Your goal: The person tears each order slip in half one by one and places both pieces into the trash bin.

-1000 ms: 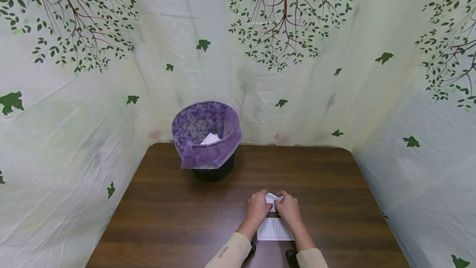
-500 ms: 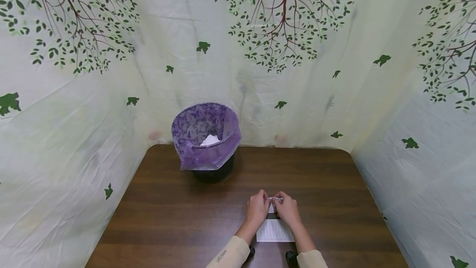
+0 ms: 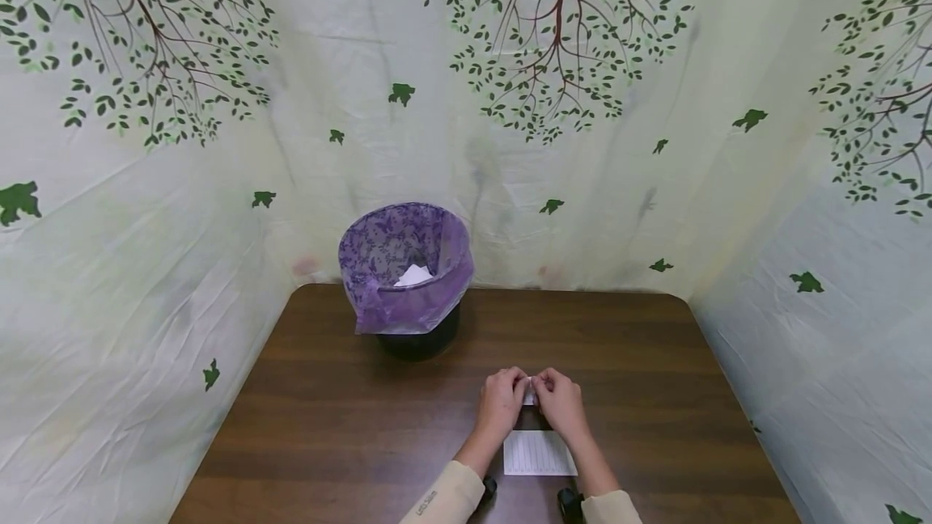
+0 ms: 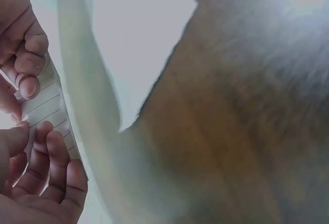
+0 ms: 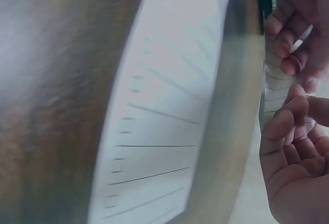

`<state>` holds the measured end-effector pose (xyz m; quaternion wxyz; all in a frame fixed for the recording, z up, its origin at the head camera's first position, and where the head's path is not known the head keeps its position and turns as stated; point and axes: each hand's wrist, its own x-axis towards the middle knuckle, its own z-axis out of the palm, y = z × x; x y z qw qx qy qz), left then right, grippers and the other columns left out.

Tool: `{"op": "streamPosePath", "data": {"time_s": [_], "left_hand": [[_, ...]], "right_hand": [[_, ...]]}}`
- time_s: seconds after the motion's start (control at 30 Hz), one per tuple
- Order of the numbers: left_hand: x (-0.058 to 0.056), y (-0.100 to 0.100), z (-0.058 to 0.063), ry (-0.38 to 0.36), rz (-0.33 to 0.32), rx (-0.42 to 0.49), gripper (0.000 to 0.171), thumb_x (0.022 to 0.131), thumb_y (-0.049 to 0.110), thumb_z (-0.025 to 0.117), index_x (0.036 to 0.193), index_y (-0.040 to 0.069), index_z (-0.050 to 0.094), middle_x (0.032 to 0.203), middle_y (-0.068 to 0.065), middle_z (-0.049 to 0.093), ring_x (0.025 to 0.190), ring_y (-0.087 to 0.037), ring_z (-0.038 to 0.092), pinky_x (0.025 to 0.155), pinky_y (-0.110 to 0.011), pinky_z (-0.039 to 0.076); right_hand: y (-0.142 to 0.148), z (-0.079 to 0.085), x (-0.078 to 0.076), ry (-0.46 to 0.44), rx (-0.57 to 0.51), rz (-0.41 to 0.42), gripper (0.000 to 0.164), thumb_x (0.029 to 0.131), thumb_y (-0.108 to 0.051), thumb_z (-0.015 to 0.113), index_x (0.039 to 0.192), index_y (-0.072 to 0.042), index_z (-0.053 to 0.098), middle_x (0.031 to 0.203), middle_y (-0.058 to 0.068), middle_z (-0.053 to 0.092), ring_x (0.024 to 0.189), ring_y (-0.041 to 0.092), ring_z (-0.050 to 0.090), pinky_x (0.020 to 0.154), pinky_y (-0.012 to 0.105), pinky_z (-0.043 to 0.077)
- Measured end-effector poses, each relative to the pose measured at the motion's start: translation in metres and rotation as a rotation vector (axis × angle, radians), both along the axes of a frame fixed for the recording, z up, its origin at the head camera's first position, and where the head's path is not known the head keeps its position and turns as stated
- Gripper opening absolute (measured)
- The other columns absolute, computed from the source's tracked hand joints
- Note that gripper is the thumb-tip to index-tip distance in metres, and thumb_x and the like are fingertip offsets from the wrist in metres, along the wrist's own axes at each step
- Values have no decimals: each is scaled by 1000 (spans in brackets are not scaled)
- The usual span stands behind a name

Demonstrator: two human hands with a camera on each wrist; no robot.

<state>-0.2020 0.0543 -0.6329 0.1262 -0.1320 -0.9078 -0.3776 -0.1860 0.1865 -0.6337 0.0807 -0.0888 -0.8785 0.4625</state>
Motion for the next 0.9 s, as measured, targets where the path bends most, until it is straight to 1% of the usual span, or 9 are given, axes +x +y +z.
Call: {"op": "streamPosePath", "data": {"time_s": [0.07, 0.23, 0.3, 0.4, 0.53, 0.73, 0.9], "left_hand": [[-1, -2, 6, 7, -7, 3, 10, 99, 16, 75, 89, 13, 77, 87, -3, 76, 79, -21, 71, 71, -36, 57], [0, -8, 19, -16, -19, 24, 10, 100, 17, 74, 92, 14, 78, 89, -1, 76, 78, -16, 68, 72, -30, 57], [1, -10, 22, -10, -21, 34, 10, 100, 18, 73, 92, 14, 78, 89, 0, 76, 78, -15, 67, 72, -29, 58], [2, -13, 24, 5, -23, 53, 11, 100, 19, 73, 92, 15, 78, 88, 0, 76, 78, -15, 68, 74, -31, 58], [4, -17, 30, 5, -19, 85, 12, 101, 20, 73, 91, 16, 78, 88, 1, 78, 78, -15, 69, 73, -32, 56], [6, -22, 40, 20, -22, 134, 11, 100, 19, 74, 91, 15, 79, 86, -1, 78, 75, -12, 66, 69, -25, 54], [7, -26, 47, 50, -22, 144, 11, 100, 20, 74, 91, 15, 79, 86, 0, 77, 74, -11, 64, 67, -24, 52]], "right_hand": [[-1, 7, -1, 13, -4, 9, 19, 102, -15, 67, 85, -8, 68, 61, -2, 63, 53, 10, 52, 52, 24, 41], [-5, 18, -2, 19, -29, 17, 18, 102, -14, 67, 85, -9, 68, 62, 0, 65, 56, 11, 53, 55, 23, 40], [-6, 21, -1, 21, -50, 22, 18, 103, -13, 67, 85, -8, 68, 62, 0, 64, 56, 11, 53, 54, 23, 41], [-7, 26, 1, 23, -83, 31, 18, 103, -14, 67, 86, -7, 68, 63, -1, 63, 56, 10, 52, 53, 23, 41], [-9, 33, 3, 23, -113, 43, 18, 103, -15, 67, 86, -8, 68, 63, -1, 63, 55, 9, 52, 51, 23, 40], [-14, 41, 4, 32, -176, 61, 17, 104, -15, 67, 88, -7, 68, 66, 3, 64, 54, 11, 53, 50, 24, 41], [-18, 47, 5, 54, -214, 72, 18, 104, -14, 67, 89, -4, 68, 66, 3, 65, 55, 10, 53, 50, 24, 43]]}}
